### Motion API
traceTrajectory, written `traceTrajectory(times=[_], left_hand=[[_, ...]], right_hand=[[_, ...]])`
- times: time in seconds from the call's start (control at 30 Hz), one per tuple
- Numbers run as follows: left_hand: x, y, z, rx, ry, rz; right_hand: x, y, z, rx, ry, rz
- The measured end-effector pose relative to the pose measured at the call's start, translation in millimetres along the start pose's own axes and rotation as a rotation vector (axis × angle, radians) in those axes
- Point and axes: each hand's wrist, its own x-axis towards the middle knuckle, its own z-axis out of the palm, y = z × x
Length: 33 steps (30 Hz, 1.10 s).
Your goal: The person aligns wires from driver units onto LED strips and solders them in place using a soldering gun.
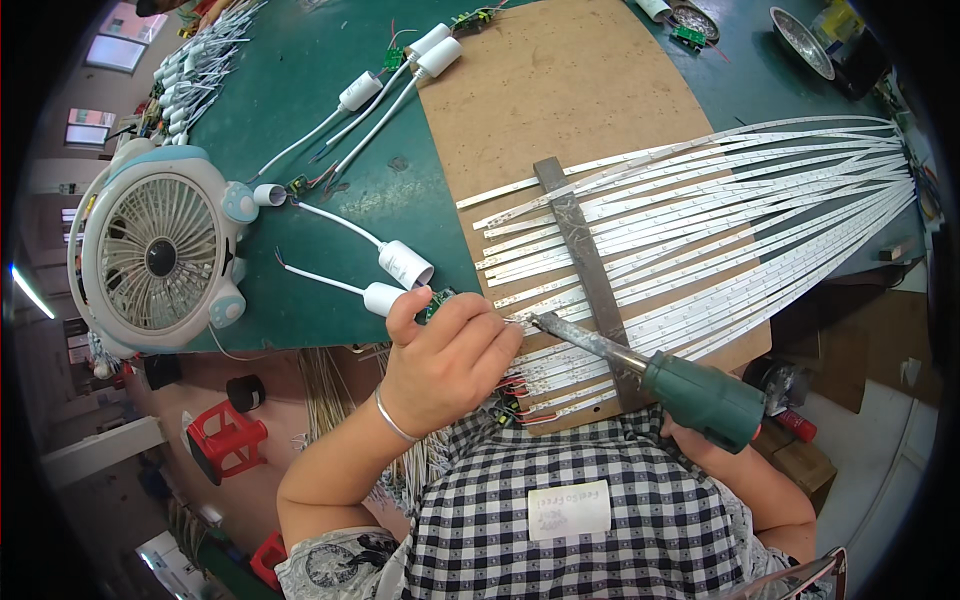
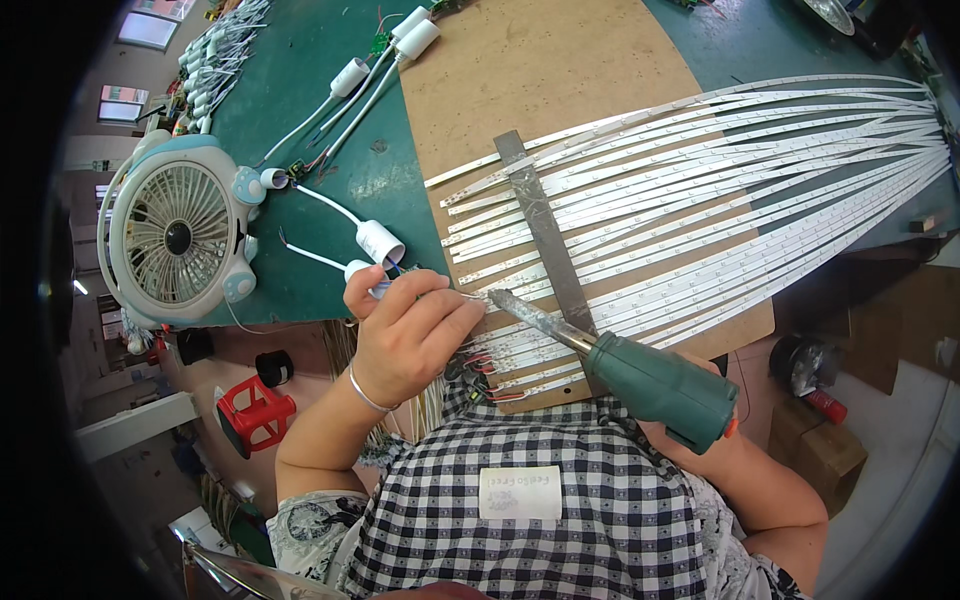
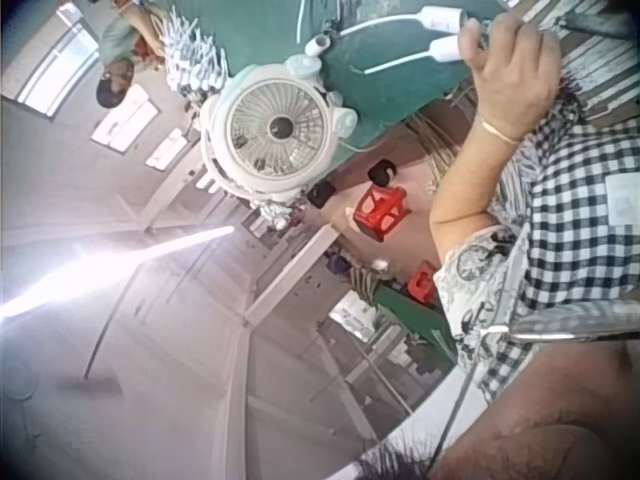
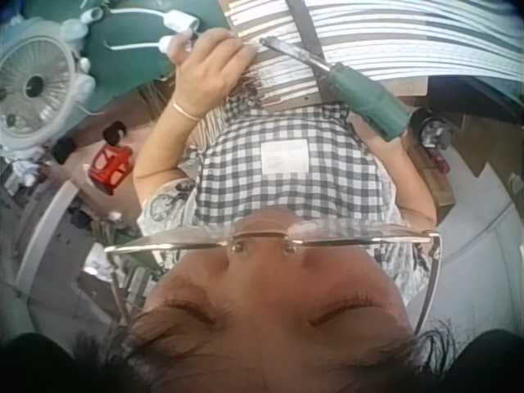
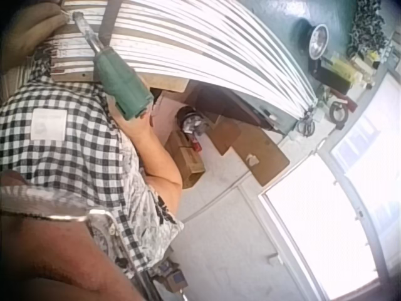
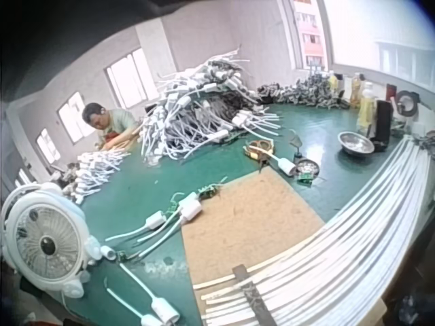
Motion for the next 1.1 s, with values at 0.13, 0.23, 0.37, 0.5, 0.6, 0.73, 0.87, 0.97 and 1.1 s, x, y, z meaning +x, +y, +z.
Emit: traceTrajectory(times=[0.13, 0.23, 0.37, 0.5, 0.6, 0.73, 0.87, 0.97, 1.1], left_hand=[[0, 2, 1, 0.035, -0.007, 0.021], [1, 2, 0, 0.048, -0.020, 0.028], [2, 2, -2, 0.054, -0.046, 0.048], [3, 4, -2, 0.061, -0.060, 0.058], [5, 6, -4, 0.073, -0.092, 0.058], [6, 8, -7, 0.068, -0.114, 0.045], [5, 9, -8, 0.072, -0.138, 0.025], [6, 9, -8, 0.083, -0.136, 0.029], [4, 9, -10, 0.098, -0.156, 0.024]], right_hand=[[4, -4, 1, 0.025, -0.005, 0.007], [5, -5, 1, 0.054, 0.012, 0.007], [3, -4, -2, -0.035, -0.017, -0.036], [5, -6, 0, -0.002, 0.003, 0.010], [8, -7, 0, 0.030, 0.003, -0.018], [-2, 4, -2, -0.030, -0.015, -0.032], [-11, 6, -2, 0.116, 0.077, 0.083], [-15, 11, 1, 0.151, 0.079, 0.090], [-16, 11, -4, 0.071, 0.033, 0.092]])
